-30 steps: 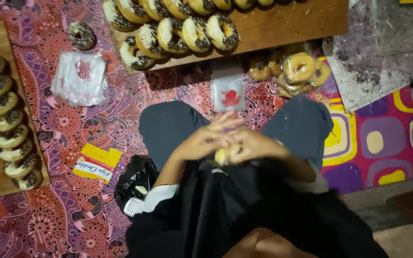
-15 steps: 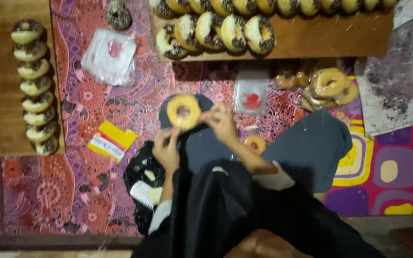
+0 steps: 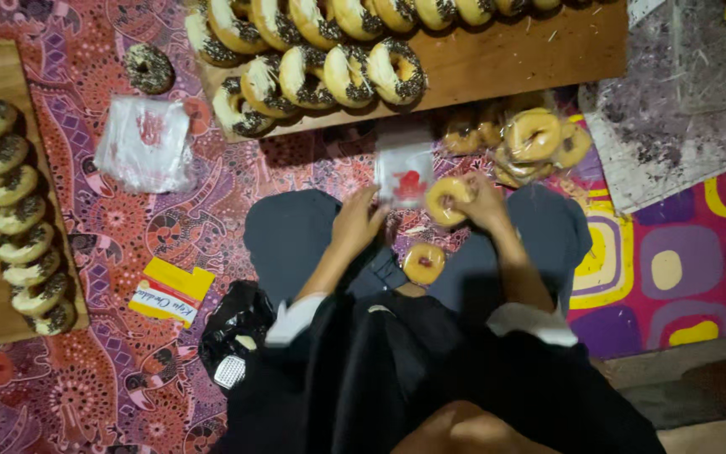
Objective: The person sits on a patterned floor and repeatedly picks up doughnuts from a wooden board, places them into small plastic bags, and sets the bags aside. The person handles doughnuts one at a time and continues the process throughout the clip.
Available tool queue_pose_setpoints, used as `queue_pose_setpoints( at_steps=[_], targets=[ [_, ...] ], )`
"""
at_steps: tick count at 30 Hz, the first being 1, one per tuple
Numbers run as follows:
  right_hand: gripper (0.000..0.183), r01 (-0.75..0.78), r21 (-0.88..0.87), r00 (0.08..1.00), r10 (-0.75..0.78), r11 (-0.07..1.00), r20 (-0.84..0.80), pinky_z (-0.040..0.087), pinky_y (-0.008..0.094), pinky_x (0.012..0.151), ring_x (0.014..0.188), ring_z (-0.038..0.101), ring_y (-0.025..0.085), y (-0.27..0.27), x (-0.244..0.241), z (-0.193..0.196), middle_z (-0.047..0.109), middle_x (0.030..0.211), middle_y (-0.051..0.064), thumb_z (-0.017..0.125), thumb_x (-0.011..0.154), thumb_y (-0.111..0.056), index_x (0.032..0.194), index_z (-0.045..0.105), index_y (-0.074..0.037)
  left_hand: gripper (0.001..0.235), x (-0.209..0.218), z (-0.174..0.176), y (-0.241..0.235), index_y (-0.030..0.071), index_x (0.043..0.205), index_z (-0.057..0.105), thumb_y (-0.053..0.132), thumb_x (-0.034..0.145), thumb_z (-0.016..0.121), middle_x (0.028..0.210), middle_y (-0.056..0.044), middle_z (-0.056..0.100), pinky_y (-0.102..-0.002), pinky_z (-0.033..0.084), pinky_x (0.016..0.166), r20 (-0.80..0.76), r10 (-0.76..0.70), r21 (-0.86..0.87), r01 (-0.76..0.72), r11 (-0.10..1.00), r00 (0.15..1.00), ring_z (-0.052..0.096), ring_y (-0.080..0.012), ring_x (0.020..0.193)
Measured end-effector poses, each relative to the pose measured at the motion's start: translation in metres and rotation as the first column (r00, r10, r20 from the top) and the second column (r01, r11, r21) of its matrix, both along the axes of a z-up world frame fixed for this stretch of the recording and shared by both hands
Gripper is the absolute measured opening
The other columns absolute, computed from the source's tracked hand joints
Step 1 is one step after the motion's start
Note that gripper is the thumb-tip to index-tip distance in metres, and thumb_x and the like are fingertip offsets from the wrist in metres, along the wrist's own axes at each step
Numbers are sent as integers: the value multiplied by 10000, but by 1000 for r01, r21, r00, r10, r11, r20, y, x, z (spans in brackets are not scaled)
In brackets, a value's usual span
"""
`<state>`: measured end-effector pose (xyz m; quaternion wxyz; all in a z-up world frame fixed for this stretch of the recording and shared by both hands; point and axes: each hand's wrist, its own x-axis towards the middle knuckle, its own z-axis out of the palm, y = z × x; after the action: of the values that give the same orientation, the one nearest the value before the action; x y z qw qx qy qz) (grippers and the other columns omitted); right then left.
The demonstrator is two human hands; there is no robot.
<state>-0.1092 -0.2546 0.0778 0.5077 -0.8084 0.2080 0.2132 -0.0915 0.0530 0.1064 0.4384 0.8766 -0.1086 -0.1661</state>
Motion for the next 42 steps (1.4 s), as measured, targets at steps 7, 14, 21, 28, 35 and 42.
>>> queue_pose_setpoints(
  at_steps=[7, 14, 21, 28, 35, 42],
  targets=[
    [240, -375, -705, 571, 749, 602, 336, 551, 507, 831, 946, 683, 387, 67, 127, -86, 722, 997, 191, 688, 720, -161, 935, 714, -59, 1091, 86, -91, -57, 223, 1616, 202, 590, 760, 770, 1677, -122, 194, -758, -40, 1132, -181, -225, 701, 286, 653, 957, 65, -375, 1556],
    [313, -776, -585, 373, 919, 234, -127, 560, 492, 813, 890, 703, 391, 139, 202, -79, 725, 975, 220, 667, 774, -275, 993, 726, -59, 1226, 76, -107, -53, 223, 1632, 190, 552, 664, 868, 1704, -139, 155, -776, -55, 1138, -173, -154, 663, 231, 712, 973, 10, -396, 1575],
    [422, -767, -420, 543, 839, 485, -24, 552, 430, 850, 942, 703, 302, 104, 148, -30, 729, 1077, 164, 621, 893, -360, 1207, 665, -81, 1321, 62, -98, -60, 223, 1661, 121, 438, 631, 919, 1722, -167, 62, -783, -16, 1125, -80, -99, 499, 126, 858, 992, -38, -436, 1575],
    [573, -556, -320, 571, 632, 767, 523, 514, 401, 933, 1077, 666, 293, 90, 70, 8, 707, 1237, 176, 652, 920, -424, 1378, 628, -80, 970, 74, -94, -52, 125, 1553, 198, 492, 833, 733, 1549, -176, 167, -599, 281, 1113, -828, 82, -528, -821, 218, 554, 175, -367, 1409],
    [955, 58, -173, 773, 65, 983, 631, 326, 475, 1230, 1435, 465, 361, 91, 141, 38, 451, 1580, 256, 812, 943, -368, 1668, 285, -37, 454, 85, -98, 42, 79, 1073, 694, 526, 1048, 621, 930, -90, 746, -401, 605, 723, -906, -51, -382, -863, -329, 421, 711, -242, 816],
    [1482, -8, -159, 817, 98, 987, 568, 286, 551, 1232, 1371, 554, 350, 73, 219, 42, 416, 1601, 211, 901, 665, -643, 1659, -31, -59, 313, 34, -125, 65, 111, 1131, 664, 403, 1030, 607, 1127, -64, 714, -449, 552, 1012, -799, -112, -492, -748, -445, 591, 681, -256, 1086]
  ],
)
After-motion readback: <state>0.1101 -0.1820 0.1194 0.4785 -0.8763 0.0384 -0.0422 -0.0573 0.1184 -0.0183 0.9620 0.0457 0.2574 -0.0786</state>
